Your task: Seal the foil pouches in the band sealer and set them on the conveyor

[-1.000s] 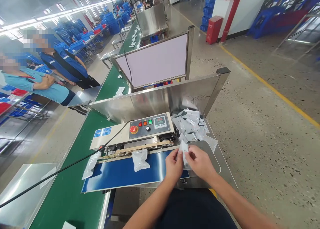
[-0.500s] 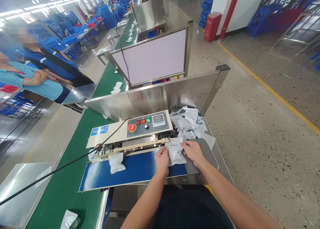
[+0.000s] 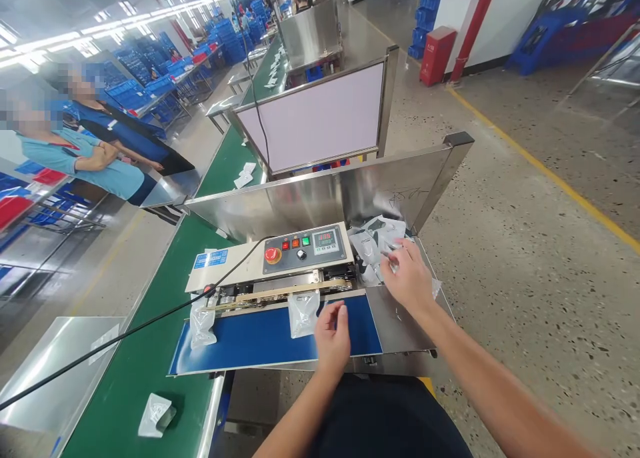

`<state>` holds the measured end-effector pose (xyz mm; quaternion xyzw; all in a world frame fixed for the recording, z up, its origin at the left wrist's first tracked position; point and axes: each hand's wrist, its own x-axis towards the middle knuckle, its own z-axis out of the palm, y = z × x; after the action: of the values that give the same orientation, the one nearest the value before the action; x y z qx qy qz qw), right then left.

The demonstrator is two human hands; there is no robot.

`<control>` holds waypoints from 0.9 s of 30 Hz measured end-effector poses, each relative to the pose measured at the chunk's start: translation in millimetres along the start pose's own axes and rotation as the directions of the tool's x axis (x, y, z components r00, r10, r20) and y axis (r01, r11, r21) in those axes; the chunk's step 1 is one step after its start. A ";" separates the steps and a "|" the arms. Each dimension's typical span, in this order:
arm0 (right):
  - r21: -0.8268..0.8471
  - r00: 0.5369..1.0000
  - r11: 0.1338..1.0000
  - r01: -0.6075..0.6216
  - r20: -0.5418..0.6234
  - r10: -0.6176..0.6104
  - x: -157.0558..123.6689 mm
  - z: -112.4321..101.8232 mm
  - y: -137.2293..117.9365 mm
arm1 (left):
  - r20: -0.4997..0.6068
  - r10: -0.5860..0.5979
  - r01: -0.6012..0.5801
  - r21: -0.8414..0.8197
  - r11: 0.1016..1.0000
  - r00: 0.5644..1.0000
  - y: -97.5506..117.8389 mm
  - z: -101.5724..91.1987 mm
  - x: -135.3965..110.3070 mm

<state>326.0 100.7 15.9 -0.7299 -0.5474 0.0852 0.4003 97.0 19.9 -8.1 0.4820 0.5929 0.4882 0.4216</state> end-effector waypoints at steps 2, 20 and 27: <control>0.040 0.996 0.996 0.078 0.038 -0.079 -34.3 -18.3 -4.4 | 0.068 0.057 -0.057 -0.001 0.998 0.996 8.0 19.1 3.2; 0.240 0.690 0.678 -0.694 0.490 0.533 -74.3 13.8 31.5 | 0.283 -0.508 0.539 -0.040 0.842 0.814 -26.1 32.8 51.7; 0.236 0.627 0.659 -0.714 0.632 0.454 -74.3 45.9 3.1 | 0.196 -0.604 0.635 -0.259 0.728 0.773 -37.5 -5.4 61.6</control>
<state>273.8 58.6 -40.0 -0.6994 -0.3188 0.5378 0.3465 74.7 77.4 -45.9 0.2075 0.6138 0.3820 0.6590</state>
